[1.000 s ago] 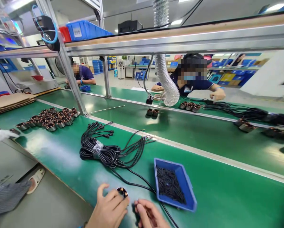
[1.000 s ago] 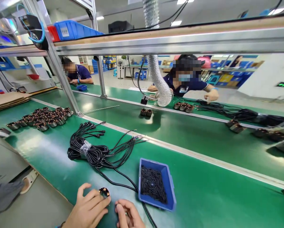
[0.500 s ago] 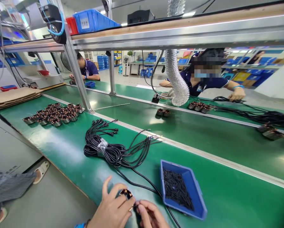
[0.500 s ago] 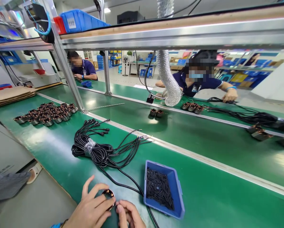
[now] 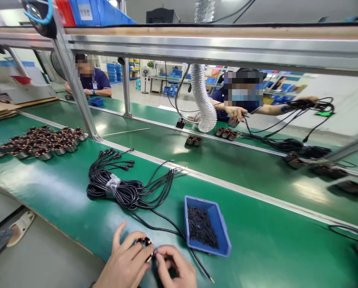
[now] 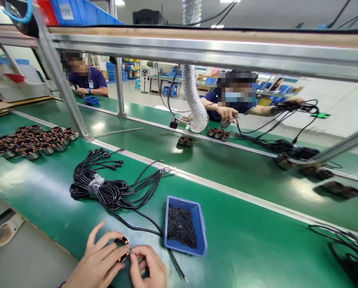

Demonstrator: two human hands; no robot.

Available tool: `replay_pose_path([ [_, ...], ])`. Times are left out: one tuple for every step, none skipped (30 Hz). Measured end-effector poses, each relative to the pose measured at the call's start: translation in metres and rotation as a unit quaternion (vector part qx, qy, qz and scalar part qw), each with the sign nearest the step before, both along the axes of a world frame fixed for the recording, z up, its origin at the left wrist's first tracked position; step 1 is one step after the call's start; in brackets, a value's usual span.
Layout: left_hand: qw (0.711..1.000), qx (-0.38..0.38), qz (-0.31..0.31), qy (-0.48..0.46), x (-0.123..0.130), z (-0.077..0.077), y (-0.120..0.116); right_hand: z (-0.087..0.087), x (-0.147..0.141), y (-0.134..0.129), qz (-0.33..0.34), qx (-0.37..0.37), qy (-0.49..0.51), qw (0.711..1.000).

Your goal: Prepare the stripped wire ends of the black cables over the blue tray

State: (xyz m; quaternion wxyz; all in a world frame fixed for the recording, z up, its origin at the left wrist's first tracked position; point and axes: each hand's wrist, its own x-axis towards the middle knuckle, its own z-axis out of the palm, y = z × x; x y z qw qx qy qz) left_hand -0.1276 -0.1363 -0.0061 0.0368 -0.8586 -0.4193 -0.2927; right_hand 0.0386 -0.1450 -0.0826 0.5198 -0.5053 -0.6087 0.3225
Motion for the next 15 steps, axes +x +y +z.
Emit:
replay_pose_path([
  [1.0, 0.003, -0.004, -0.003, -0.001, -0.001, 0.001, 0.006, 0.003, 0.003, 0.031, 0.027, -0.026, 0.999],
  [1.0, 0.006, -0.008, -0.005, -0.001, -0.001, 0.002, 0.011, 0.006, 0.006, 0.061, 0.05, -0.051, 0.996],
  [1.0, 0.008, -0.011, -0.008, -0.002, -0.001, 0.003, 0.016, 0.009, 0.008, 0.084, 0.064, -0.071, 0.992],
  [1.0, 0.009, -0.013, -0.009, -0.002, -0.001, 0.003, 0.018, 0.01, 0.011, 0.098, 0.067, -0.087, 0.989],
  [1.0, 0.01, -0.015, -0.01, -0.002, -0.002, 0.004, 0.02, 0.012, 0.013, 0.108, 0.061, -0.097, 0.988],
  [1.0, 0.01, -0.017, -0.011, -0.003, -0.002, 0.004, 0.02, 0.012, 0.014, 0.113, 0.048, -0.101, 0.987],
  [1.0, 0.01, -0.018, -0.012, -0.002, -0.003, 0.004, 0.019, 0.012, 0.015, 0.116, 0.032, -0.101, 0.988],
  [1.0, 0.011, -0.018, -0.013, -0.002, -0.005, 0.005, 0.018, 0.012, 0.016, 0.123, 0.015, -0.098, 0.987],
  [1.0, 0.013, -0.017, -0.017, -0.002, -0.008, 0.004, 0.017, 0.011, 0.016, 0.131, 0.001, -0.094, 0.987],
  [1.0, 0.017, -0.013, -0.022, -0.001, -0.011, 0.004, 0.017, 0.01, 0.016, 0.139, -0.011, -0.091, 0.986],
  [0.999, 0.021, -0.008, -0.028, 0.0, -0.015, 0.003, 0.016, 0.01, 0.015, 0.142, -0.022, -0.086, 0.986],
  [0.999, 0.026, -0.002, -0.034, 0.001, -0.02, 0.002, 0.017, 0.009, 0.015, 0.141, -0.031, -0.084, 0.986],
  [0.999, 0.03, 0.004, -0.039, 0.002, -0.024, 0.001, 0.017, 0.009, 0.013, 0.138, -0.037, -0.082, 0.986],
  [0.998, 0.036, 0.01, -0.046, 0.002, -0.027, 0.0, 0.017, 0.008, 0.012, 0.132, -0.04, -0.08, 0.987],
  [0.997, 0.044, 0.017, -0.055, 0.001, -0.029, -0.001, 0.017, 0.008, 0.01, 0.122, -0.041, -0.078, 0.989],
])
